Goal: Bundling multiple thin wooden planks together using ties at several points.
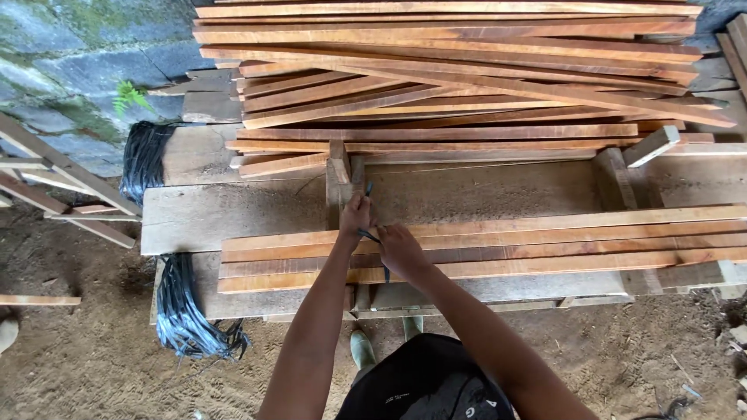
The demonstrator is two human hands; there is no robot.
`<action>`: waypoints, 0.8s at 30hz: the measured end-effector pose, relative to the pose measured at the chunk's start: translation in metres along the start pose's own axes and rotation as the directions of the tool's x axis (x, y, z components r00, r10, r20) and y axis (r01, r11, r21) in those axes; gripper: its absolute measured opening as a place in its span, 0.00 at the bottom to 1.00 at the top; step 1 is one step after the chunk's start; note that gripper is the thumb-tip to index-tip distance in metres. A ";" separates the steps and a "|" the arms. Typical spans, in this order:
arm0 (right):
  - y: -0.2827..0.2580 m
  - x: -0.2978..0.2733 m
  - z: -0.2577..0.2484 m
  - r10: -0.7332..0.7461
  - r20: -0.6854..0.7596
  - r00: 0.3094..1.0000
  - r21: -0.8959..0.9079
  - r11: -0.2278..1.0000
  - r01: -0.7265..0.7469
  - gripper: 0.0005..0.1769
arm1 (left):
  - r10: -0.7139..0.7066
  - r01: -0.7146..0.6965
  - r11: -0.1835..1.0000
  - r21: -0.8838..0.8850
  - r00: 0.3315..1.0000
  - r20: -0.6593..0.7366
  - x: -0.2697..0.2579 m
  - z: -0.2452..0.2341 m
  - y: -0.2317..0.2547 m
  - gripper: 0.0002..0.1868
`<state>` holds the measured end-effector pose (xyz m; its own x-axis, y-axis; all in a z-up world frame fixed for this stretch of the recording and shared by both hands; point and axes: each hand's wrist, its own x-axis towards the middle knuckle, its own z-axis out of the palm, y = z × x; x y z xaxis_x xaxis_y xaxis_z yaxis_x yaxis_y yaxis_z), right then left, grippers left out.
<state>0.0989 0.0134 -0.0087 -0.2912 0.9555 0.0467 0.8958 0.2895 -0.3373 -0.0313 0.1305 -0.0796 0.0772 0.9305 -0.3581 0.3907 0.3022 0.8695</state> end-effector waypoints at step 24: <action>-0.030 -0.001 -0.065 0.136 0.216 0.967 0.214 0.960 -0.183 0.23 | 0.218 -0.263 0.956 0.133 0.935 0.280 -0.035 -0.036 -0.023 0.14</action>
<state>0.0943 0.0072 0.0622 -0.2325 0.9511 -0.2036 0.8407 0.0912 -0.5338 -0.0763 0.0985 -0.0746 0.4145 0.8777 -0.2403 0.4746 0.0168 0.8800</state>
